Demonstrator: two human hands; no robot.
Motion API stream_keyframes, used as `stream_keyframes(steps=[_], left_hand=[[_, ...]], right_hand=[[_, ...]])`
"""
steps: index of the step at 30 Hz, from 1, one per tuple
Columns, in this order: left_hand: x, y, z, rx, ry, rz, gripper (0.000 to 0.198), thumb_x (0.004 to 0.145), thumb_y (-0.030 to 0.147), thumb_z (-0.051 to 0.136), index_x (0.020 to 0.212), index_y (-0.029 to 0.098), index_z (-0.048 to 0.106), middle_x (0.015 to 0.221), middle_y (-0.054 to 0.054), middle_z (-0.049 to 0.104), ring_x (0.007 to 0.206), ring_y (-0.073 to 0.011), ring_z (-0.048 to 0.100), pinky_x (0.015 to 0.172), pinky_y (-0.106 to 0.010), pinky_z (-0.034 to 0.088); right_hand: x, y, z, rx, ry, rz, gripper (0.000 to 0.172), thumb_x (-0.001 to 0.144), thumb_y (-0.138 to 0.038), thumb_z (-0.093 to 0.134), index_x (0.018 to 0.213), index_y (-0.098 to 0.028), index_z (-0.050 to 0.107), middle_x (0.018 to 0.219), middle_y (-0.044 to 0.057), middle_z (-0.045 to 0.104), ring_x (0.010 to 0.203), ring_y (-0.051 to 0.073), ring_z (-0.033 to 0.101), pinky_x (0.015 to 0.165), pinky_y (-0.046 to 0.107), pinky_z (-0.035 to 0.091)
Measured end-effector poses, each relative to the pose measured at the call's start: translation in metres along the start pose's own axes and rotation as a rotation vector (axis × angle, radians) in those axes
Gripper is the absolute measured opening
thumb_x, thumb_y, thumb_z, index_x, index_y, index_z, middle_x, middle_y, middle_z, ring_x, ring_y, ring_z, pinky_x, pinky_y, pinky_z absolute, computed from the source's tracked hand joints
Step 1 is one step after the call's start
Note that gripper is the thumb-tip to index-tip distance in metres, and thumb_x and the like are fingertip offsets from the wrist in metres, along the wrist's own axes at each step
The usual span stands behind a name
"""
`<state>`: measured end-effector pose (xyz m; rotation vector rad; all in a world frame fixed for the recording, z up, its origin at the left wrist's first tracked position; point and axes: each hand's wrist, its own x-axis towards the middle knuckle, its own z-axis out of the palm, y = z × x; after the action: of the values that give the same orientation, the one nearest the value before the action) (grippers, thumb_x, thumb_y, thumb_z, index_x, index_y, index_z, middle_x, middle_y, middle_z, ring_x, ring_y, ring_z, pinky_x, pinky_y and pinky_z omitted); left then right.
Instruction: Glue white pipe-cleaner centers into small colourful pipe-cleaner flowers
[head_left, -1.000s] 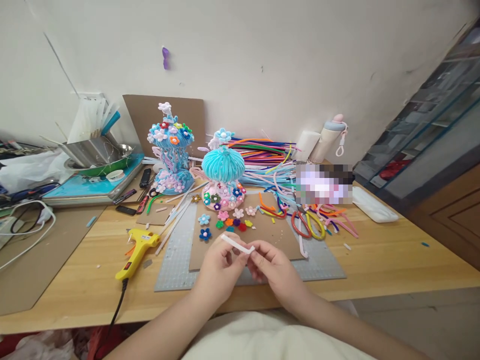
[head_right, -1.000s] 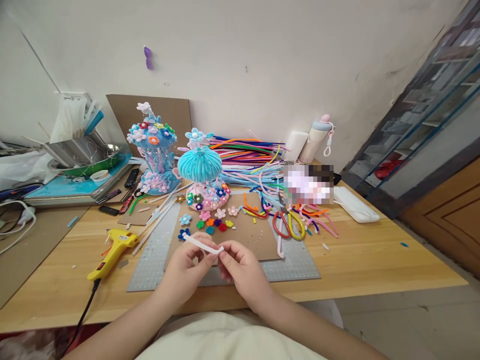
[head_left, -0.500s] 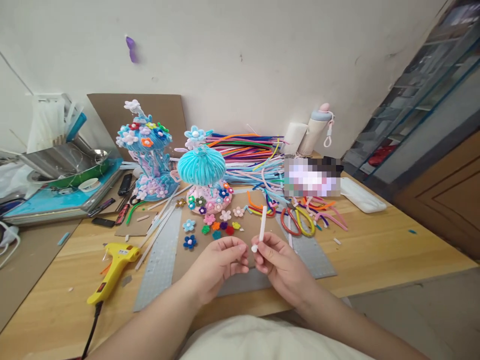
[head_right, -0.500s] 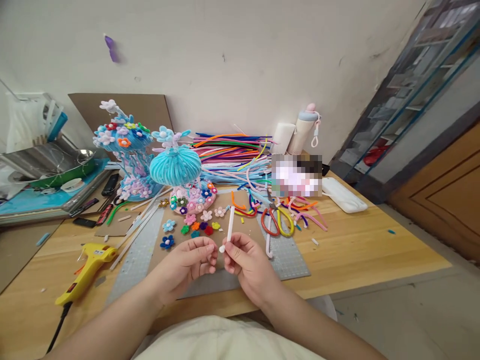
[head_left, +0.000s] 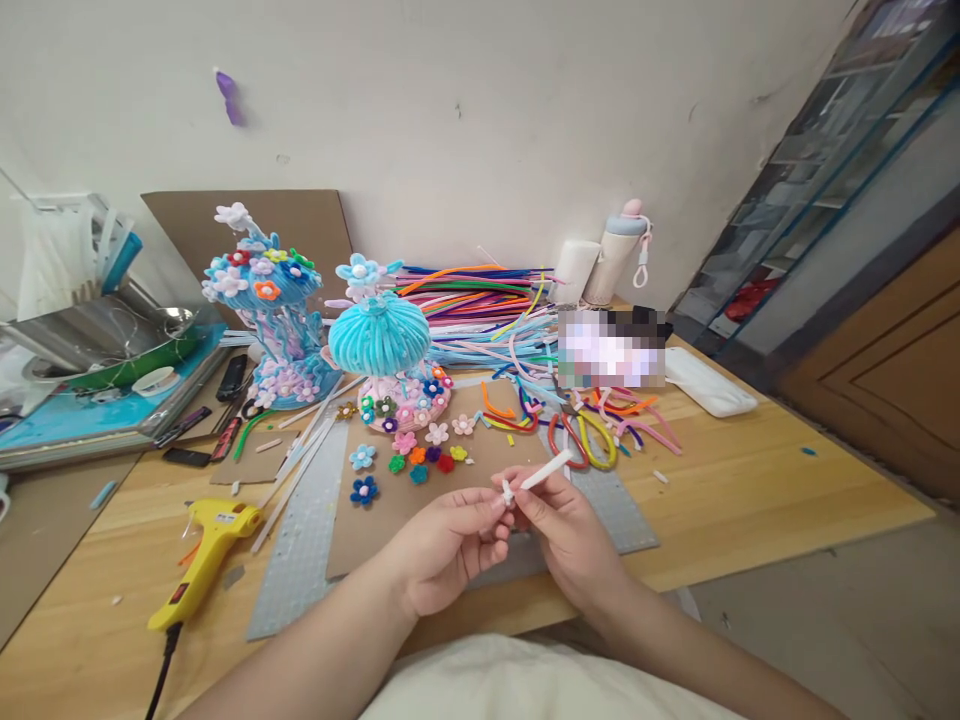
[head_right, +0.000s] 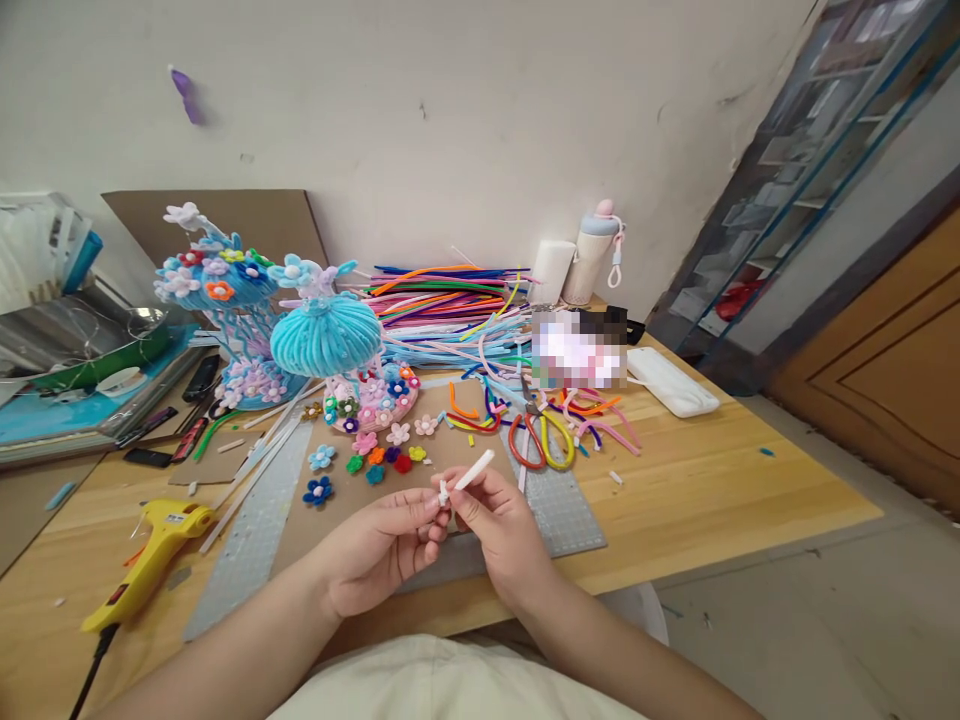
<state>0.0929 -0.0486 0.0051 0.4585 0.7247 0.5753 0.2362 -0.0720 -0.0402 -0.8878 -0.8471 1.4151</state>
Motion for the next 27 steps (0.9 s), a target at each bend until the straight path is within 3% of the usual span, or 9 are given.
stream_keyframes(steps=[6,13,18,21,24,26,27], left_hand=[[-0.004,-0.002,0.002,0.147,-0.008,0.106,0.007,0.072,0.014,0.072,0.072,0.010,0.066,0.065,-0.001,0.059,0.054,-0.0045,0.053,0.052,-0.014,0.049],[-0.009,-0.001,0.001,0.061,-0.067,0.097,0.012,0.080,0.018,0.063,0.082,0.007,0.068,0.073,-0.004,0.060,0.059,-0.0066,0.055,0.054,-0.017,0.049],[-0.009,-0.003,0.002,0.057,-0.046,0.093,0.012,0.075,0.020,0.069,0.079,0.009,0.068,0.072,-0.002,0.059,0.059,-0.0057,0.054,0.054,-0.016,0.047],[-0.009,-0.003,0.002,0.064,-0.036,0.104,0.012,0.074,0.020,0.071,0.075,0.009,0.067,0.068,-0.001,0.057,0.056,-0.0048,0.052,0.052,-0.015,0.046],[-0.010,0.002,-0.001,0.077,0.002,0.132,0.012,0.072,0.021,0.072,0.072,0.011,0.064,0.066,-0.001,0.058,0.055,-0.0056,0.052,0.052,-0.016,0.046],[-0.011,0.008,-0.005,0.098,0.040,0.162,0.014,0.070,0.021,0.073,0.072,0.012,0.063,0.066,-0.001,0.059,0.055,-0.0067,0.053,0.052,-0.017,0.046],[-0.012,0.010,-0.007,0.112,0.059,0.176,0.015,0.068,0.021,0.074,0.072,0.013,0.063,0.065,-0.001,0.060,0.056,-0.0070,0.054,0.052,-0.018,0.046]], right_hand=[[-0.003,-0.009,0.000,-0.073,-0.045,-0.098,0.011,0.080,-0.031,0.065,0.083,-0.020,0.065,0.091,0.002,0.058,0.069,0.012,0.052,0.058,0.022,0.043],[-0.002,-0.010,0.004,0.152,-0.023,0.108,0.019,0.072,-0.033,0.073,0.081,-0.021,0.061,0.069,-0.002,0.059,0.061,0.012,0.052,0.057,0.024,0.042],[-0.003,-0.008,0.009,0.135,0.004,0.101,0.022,0.069,-0.034,0.075,0.078,-0.021,0.060,0.069,-0.002,0.059,0.059,0.012,0.052,0.056,0.024,0.042],[-0.003,-0.008,0.007,-0.085,-0.016,-0.005,0.016,0.075,-0.034,0.069,0.079,-0.022,0.060,0.075,-0.001,0.058,0.064,0.014,0.054,0.060,0.027,0.044],[0.004,-0.016,-0.007,-0.476,-0.073,-0.185,0.007,0.079,-0.025,0.060,0.086,-0.023,0.061,0.087,0.002,0.060,0.080,0.018,0.056,0.071,0.031,0.045],[0.013,-0.028,-0.024,-0.761,0.003,-0.311,0.016,0.080,-0.020,0.054,0.093,-0.023,0.061,0.095,0.005,0.060,0.085,0.020,0.055,0.074,0.033,0.045],[0.019,-0.034,-0.034,-0.901,0.101,-0.367,0.016,0.081,-0.020,0.051,0.092,-0.023,0.061,0.096,0.006,0.059,0.086,0.021,0.055,0.073,0.033,0.044]])
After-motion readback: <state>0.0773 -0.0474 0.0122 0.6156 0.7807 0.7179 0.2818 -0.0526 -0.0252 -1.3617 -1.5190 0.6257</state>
